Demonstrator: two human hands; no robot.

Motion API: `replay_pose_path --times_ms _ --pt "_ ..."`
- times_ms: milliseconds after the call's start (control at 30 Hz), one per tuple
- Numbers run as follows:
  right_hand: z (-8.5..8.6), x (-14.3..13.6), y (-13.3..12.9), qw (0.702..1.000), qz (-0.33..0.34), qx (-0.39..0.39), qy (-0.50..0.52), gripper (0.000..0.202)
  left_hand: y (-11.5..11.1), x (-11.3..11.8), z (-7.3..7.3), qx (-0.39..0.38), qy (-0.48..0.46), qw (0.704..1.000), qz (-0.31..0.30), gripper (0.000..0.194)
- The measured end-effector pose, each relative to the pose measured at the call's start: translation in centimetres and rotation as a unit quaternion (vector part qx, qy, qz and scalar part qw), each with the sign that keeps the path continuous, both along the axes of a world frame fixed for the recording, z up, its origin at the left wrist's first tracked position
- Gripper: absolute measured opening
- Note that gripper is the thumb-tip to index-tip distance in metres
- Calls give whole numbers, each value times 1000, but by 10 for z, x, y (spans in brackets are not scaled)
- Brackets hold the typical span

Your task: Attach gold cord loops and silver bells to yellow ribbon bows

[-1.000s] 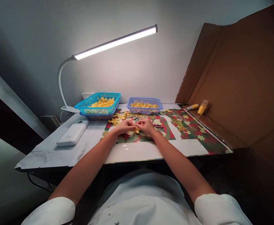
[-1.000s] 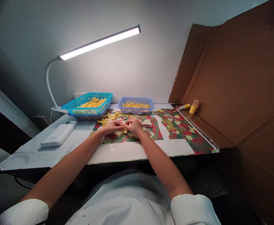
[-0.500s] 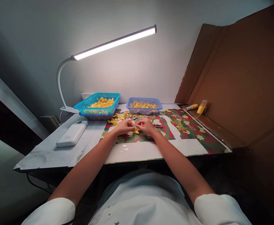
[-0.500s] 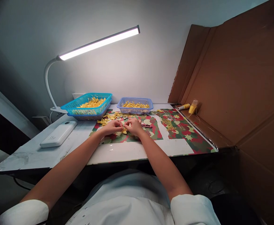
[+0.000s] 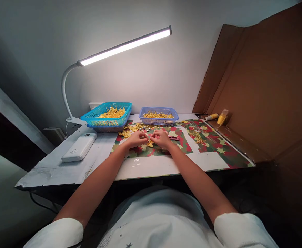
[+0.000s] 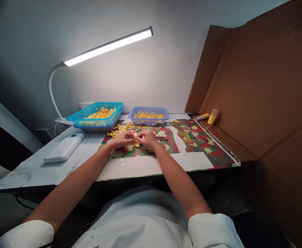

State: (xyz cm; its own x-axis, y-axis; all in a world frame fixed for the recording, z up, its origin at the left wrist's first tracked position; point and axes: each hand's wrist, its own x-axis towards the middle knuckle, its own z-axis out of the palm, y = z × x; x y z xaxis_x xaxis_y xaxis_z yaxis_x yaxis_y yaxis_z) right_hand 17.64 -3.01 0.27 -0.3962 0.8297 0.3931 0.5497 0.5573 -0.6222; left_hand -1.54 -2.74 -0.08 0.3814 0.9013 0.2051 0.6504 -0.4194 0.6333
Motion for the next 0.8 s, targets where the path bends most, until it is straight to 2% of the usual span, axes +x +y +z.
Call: replay_pose_path --times_ms 500,800 --pt "1 0 -1 1000 0 -1 -6 16 3 -1 -2 37 6 999 -7 22" --pt "0 0 0 1000 -7 3 -18 16 -3 1 4 165 87 982 28 15"
